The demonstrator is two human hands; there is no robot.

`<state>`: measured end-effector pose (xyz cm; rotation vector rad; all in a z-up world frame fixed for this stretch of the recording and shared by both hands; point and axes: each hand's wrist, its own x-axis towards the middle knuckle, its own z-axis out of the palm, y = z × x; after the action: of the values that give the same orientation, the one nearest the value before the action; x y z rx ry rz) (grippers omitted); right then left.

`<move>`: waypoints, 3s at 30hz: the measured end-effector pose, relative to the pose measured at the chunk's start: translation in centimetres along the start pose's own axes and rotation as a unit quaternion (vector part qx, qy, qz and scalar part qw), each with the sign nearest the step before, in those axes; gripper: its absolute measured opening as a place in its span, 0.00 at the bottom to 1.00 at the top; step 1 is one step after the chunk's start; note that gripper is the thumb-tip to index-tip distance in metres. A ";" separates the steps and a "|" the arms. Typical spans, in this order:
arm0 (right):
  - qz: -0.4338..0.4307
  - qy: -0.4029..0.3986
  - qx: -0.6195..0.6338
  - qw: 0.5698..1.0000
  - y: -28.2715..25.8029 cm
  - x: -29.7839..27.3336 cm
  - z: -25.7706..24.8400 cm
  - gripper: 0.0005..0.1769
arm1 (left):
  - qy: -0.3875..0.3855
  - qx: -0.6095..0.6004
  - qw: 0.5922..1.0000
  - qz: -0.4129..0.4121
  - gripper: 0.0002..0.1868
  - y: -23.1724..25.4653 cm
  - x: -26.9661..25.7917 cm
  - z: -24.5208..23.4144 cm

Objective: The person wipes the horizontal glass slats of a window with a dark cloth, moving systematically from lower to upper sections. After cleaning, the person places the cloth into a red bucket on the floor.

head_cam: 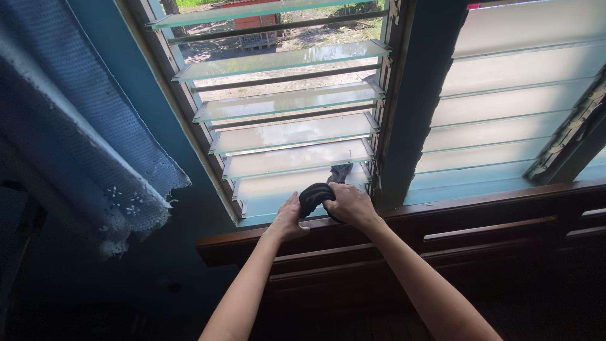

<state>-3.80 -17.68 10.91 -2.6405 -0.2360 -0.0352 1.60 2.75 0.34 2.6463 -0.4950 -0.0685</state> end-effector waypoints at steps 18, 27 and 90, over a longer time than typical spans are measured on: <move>-0.103 0.108 0.007 0.989 4.2 1.1 -5.0 0.39 | 0.218 -0.423 0.880 0.011 0.13 -3.1 -2.8 -1.2; 0.046 0.020 0.655 0.754 7.9 3.0 2.9 0.30 | 0.346 -0.152 0.919 -0.109 0.12 -4.3 -3.7 -2.8; 0.175 0.100 0.886 0.417 -11.7 13.1 25.1 0.17 | 0.389 -0.192 0.899 -0.066 0.21 -18.0 -3.5 -5.0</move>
<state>6.67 6.40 -4.84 -0.4070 0.2948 0.0351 4.90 21.16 -3.11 2.0745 -0.0166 0.7447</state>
